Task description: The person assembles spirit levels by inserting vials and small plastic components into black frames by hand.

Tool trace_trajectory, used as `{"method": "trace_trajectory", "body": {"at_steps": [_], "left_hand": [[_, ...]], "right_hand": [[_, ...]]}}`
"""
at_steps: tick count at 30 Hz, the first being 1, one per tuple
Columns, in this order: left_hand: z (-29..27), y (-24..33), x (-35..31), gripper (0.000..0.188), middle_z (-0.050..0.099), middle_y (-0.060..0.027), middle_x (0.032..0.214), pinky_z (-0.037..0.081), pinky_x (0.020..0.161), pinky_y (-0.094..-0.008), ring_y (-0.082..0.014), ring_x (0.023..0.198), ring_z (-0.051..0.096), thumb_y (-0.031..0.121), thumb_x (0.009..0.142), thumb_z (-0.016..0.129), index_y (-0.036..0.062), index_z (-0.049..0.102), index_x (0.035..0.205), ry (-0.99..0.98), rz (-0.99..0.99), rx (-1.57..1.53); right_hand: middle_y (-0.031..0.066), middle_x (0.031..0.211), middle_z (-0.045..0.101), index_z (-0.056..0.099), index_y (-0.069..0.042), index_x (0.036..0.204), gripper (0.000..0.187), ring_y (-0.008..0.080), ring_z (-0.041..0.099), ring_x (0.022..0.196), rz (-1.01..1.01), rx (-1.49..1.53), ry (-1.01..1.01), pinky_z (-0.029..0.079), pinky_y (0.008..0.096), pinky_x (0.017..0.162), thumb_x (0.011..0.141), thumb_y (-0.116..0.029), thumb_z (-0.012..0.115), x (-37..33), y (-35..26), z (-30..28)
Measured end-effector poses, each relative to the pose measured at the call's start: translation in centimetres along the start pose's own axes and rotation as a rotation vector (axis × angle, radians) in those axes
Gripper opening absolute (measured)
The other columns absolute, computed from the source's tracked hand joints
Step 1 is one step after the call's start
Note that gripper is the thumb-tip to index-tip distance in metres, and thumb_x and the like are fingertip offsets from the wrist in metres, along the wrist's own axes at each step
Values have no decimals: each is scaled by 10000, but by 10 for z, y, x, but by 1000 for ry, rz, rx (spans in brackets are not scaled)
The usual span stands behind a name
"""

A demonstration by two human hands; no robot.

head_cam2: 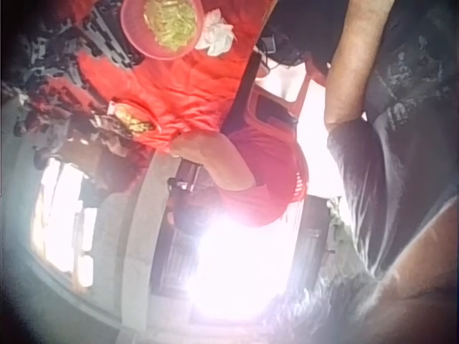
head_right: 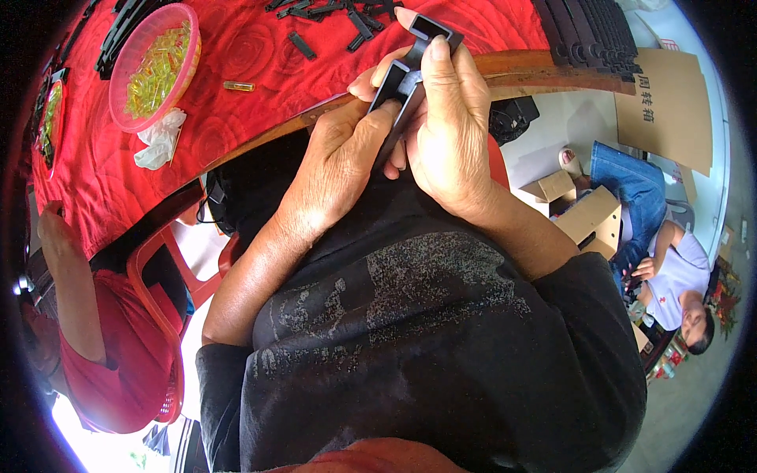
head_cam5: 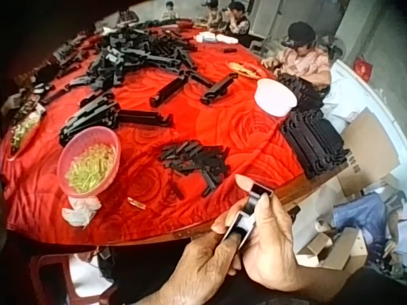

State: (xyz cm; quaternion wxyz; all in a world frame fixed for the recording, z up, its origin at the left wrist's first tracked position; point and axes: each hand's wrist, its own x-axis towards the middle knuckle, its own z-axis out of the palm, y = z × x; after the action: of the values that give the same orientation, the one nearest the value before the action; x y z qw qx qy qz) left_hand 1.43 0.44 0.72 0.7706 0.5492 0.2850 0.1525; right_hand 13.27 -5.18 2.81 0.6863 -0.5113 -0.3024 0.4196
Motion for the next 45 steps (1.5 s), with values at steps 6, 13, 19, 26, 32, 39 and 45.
{"method": "trace_trajectory", "body": {"at_steps": [6, 13, 19, 26, 32, 39, 45], "left_hand": [[0, -1, 1, 330, 585, -54, 692, 457, 593, -266, -119, 625, 556, 230, 1045, 447, -46, 614, 973, 10, -93, -31], [0, 0, 0, 320, 582, -64, 682, 447, 585, -269, -121, 607, 549, 215, 1027, 441, -51, 611, 972, 23, -90, 2], [-2, -4, -3, 311, 604, -55, 740, 470, 638, -276, -128, 664, 568, 219, 1049, 452, -53, 604, 1052, 17, -48, -28], [-24, -16, -25, 289, 656, -70, 1006, 481, 903, -284, -119, 963, 605, 159, 1039, 535, -49, 577, 1234, -57, 17, 73], [-23, -20, -26, 303, 663, -69, 995, 483, 894, -279, -116, 949, 608, 187, 1046, 536, -51, 580, 1228, -73, 15, 62], [-13, -12, -23, 313, 651, -60, 901, 500, 810, -271, -109, 858, 607, 217, 1062, 518, -56, 587, 1199, -31, -10, 72], [-7, -17, -19, 248, 659, -84, 733, 523, 652, -307, -134, 697, 657, 202, 1005, 585, -37, 626, 1058, 76, 13, 11]], "right_hand": [[76, 956, 583, 389, 47, 1454, 544, 212, 601, 934, 25, -50, 14, 491, 363, 902, 1111, -368, 307, 0, 2, 0], [76, 941, 571, 422, 49, 1429, 543, 211, 591, 902, 53, -58, 11, 497, 359, 869, 1109, -377, 319, 1, 4, -1], [80, 945, 577, 410, 48, 1439, 538, 215, 600, 911, 39, -26, 7, 500, 358, 870, 1111, -367, 312, 0, -3, 2], [105, 985, 618, 404, 60, 1439, 539, 227, 616, 924, -98, 66, -17, 504, 379, 882, 1111, -358, 314, 10, 0, -10], [108, 975, 615, 404, 67, 1439, 541, 230, 621, 936, -110, 59, -23, 502, 385, 884, 1112, -355, 313, 8, -3, -11], [110, 974, 613, 402, 56, 1445, 538, 231, 626, 939, -107, 43, -3, 503, 387, 880, 1114, -356, 302, 6, -2, -10], [104, 966, 606, 403, 53, 1445, 532, 229, 621, 938, -77, 80, -12, 504, 382, 884, 1115, -350, 298, 5, -1, -7]]}}
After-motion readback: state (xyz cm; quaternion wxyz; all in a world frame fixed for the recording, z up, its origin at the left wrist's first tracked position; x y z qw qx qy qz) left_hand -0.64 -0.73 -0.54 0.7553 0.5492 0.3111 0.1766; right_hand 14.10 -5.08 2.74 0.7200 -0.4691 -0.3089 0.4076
